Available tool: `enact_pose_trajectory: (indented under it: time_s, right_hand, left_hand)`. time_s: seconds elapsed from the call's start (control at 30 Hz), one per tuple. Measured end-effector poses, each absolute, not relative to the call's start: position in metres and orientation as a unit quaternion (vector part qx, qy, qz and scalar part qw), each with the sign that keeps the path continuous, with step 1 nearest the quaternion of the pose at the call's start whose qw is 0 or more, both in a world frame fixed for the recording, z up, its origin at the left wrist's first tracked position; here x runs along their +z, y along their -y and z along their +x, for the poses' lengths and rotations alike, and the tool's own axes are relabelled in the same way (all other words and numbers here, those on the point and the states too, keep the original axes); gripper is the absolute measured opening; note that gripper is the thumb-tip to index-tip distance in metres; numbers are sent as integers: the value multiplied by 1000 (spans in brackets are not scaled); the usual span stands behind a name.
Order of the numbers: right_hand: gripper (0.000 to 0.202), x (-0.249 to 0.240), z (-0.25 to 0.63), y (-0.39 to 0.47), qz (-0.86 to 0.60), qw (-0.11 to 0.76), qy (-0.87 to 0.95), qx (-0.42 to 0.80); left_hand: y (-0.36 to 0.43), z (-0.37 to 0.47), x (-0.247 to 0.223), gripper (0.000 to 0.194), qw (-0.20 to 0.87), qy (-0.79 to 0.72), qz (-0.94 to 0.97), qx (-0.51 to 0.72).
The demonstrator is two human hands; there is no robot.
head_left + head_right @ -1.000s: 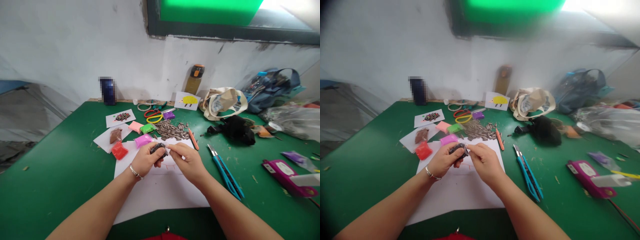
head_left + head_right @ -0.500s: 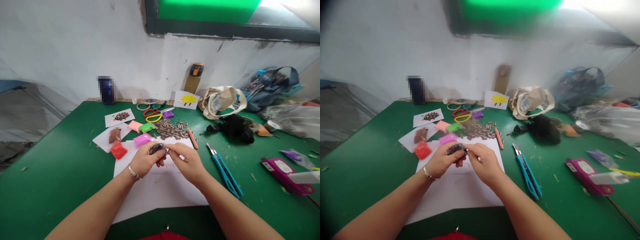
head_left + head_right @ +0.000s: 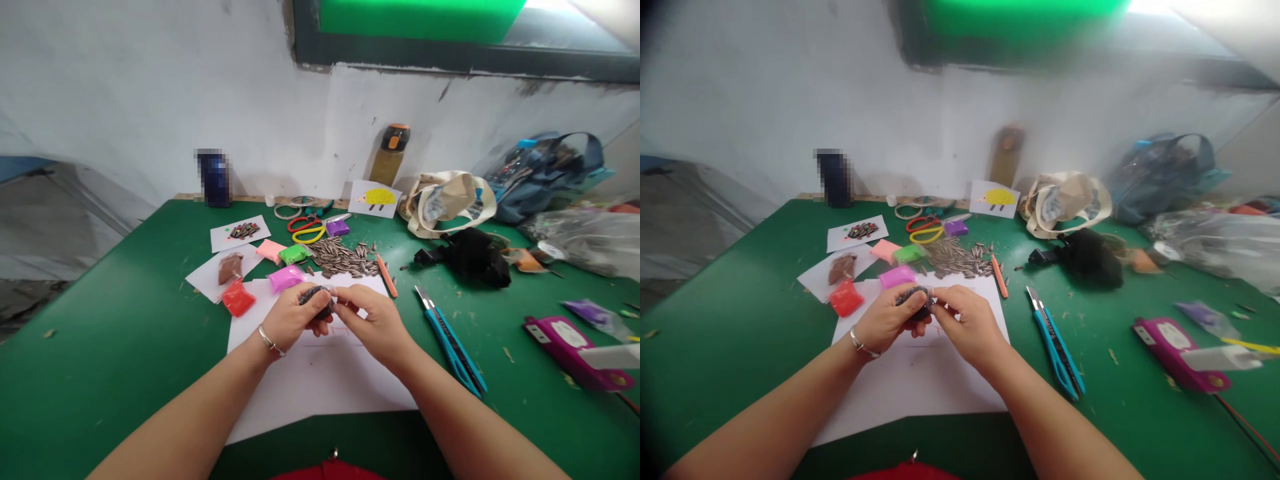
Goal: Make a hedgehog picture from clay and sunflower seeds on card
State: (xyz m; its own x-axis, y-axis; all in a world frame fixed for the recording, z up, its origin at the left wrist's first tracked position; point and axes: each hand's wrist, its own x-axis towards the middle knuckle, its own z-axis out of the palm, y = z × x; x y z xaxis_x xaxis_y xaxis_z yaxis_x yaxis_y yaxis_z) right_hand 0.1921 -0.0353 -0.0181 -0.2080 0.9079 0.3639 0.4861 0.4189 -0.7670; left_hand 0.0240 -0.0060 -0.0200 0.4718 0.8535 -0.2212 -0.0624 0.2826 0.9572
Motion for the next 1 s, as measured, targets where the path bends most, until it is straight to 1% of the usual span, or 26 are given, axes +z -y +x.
enact_pose_trajectory:
  time_s: [0.17, 0.6, 0.8, 1.0]
  right_hand:
    - [18, -14, 193, 38, -462, 424, 735, 258]
    - [16, -21, 190, 36, -468, 458, 702, 280]
    - [16, -21, 190, 38, -475, 459, 698, 278]
    - [15, -21, 191, 37, -473, 457, 707, 260]
  left_hand:
    - [10, 24, -17, 49, 723, -383, 482, 313]
    - [8, 25, -20, 39, 706, -373, 515, 312]
    - [8, 21, -14, 39, 743, -367, 479, 291]
    - [6, 20, -13, 32, 692, -410, 515, 297]
